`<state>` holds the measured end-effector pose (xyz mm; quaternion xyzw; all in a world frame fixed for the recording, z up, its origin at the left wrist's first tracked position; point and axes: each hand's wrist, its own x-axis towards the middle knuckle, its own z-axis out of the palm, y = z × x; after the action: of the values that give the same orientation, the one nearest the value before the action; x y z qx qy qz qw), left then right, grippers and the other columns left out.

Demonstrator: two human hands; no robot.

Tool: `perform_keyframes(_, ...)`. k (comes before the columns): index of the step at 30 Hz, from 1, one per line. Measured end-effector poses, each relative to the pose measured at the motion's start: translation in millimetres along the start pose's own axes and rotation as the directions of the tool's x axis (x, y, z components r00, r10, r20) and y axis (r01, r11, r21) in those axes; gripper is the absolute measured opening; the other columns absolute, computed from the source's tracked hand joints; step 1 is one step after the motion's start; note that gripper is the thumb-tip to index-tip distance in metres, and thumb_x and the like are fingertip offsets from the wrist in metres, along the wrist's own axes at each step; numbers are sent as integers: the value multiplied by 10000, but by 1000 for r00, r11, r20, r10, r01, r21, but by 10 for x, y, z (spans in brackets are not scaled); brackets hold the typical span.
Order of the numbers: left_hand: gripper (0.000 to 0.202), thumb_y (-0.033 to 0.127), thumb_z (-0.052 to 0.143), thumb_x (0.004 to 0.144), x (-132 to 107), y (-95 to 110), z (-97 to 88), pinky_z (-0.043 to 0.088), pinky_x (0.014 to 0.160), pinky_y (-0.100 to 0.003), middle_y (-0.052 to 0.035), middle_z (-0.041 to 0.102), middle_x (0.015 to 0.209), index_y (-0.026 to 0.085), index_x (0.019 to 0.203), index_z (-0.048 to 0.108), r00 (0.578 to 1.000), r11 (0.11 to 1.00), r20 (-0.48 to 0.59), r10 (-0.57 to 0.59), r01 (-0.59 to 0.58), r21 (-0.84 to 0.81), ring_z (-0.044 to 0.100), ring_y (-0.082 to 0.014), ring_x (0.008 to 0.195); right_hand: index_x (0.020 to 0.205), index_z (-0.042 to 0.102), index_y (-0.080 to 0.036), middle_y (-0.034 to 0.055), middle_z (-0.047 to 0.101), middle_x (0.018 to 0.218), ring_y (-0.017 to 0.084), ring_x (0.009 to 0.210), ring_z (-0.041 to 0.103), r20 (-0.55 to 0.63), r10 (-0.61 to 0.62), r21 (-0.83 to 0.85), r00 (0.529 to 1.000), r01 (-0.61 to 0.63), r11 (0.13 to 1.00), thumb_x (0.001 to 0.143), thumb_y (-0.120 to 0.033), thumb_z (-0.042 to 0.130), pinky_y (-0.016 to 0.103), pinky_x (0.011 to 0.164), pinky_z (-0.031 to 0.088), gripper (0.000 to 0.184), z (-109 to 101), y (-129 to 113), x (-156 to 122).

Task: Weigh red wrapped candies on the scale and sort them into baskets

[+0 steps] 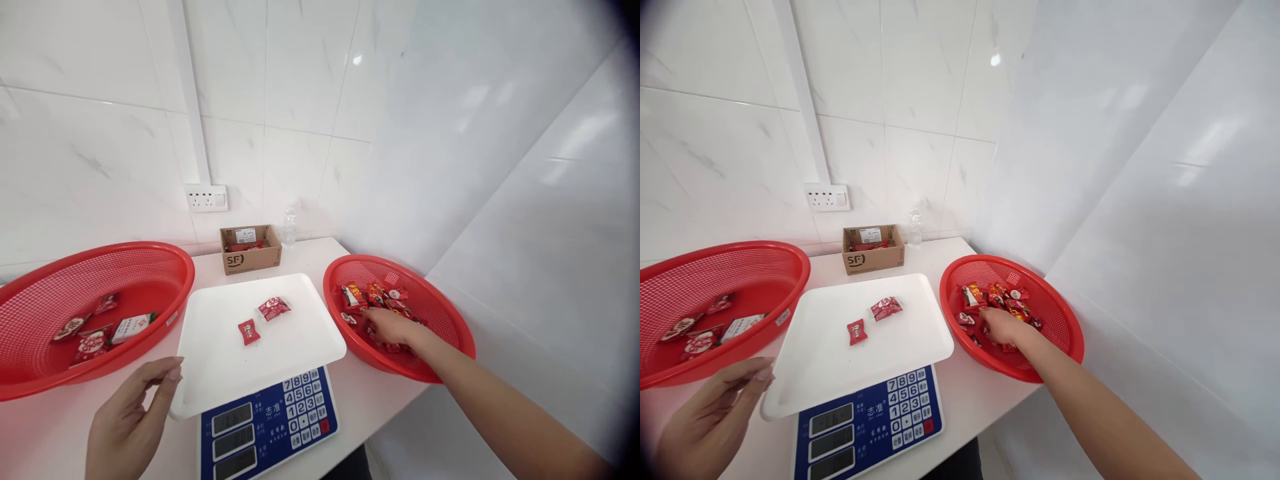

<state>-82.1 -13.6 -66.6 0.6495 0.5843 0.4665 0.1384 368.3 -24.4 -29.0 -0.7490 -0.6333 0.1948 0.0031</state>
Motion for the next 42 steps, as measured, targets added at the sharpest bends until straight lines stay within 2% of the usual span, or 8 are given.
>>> perform_keyframes(7,242,445,553,759,96,334,-45,507,505,-188,-12,693,765,224,809,638,991,996,110,75,-68,-59,651,-160,691,1002,554,-243,22,637,941,191,846,609,-282,-54,275,958,135,952,772,-278,538,308,724,475,234,-466,-654,-356)
perform_keyframes(11,230,407,512,813,102,473,35,480,463,-174,-19,680,788,220,866,636,956,984,240,170,-153,-88,636,-152,708,1035,562,-240,-18,612,789,153,741,607,-76,-322,645,944,293,706,701,-236,626,309,689,517,340,-343,-1183,-432)
perform_keyframes(16,258,372,442,872,94,598,78,456,421,-160,-27,662,856,233,1017,604,877,968,412,249,-237,-81,625,-143,740,1197,511,-258,32,610,1018,132,754,605,-199,-310,639,930,363,678,736,-225,606,330,729,523,471,-120,-1485,-350)
perform_keyframes(23,270,300,409,905,238,744,33,532,770,-278,-45,641,1046,261,1110,580,714,874,562,419,-484,-37,605,-176,964,1123,546,-214,69,618,1108,189,916,616,-343,-180,759,922,385,525,740,-329,599,353,777,530,404,-1,-1264,-411)
perform_keyframes(28,366,277,472,886,337,927,293,440,972,-411,-81,569,1248,222,1247,502,522,742,658,543,-665,-85,473,-236,1196,1076,594,-200,77,632,1129,207,932,624,-385,-65,696,921,336,635,739,-366,588,358,796,528,376,170,-1188,-427)
perform_keyframes(32,493,292,547,847,353,1038,523,370,1018,-497,-129,453,1376,169,1311,435,404,682,769,495,-729,-55,389,-299,1276,1096,599,-211,72,644,1129,223,951,628,-402,-40,680,915,328,656,746,-386,583,388,826,523,392,202,-1131,-485)
perform_keyframes(38,370,186,549,827,364,1067,597,455,902,-473,-141,540,1245,173,1196,529,406,633,778,479,-774,14,520,-299,1116,1109,593,-241,70,641,1134,260,1036,596,-494,120,620,861,252,743,760,-385,568,432,906,476,378,132,-731,-544)
perform_keyframes(42,309,125,474,837,363,1055,590,476,844,-443,-121,592,1122,176,1132,552,408,639,753,517,-768,-22,562,-269,1003,1171,566,-202,115,547,1265,300,1221,445,-657,179,406,733,143,903,790,-341,501,490,1023,347,410,124,-591,-575)
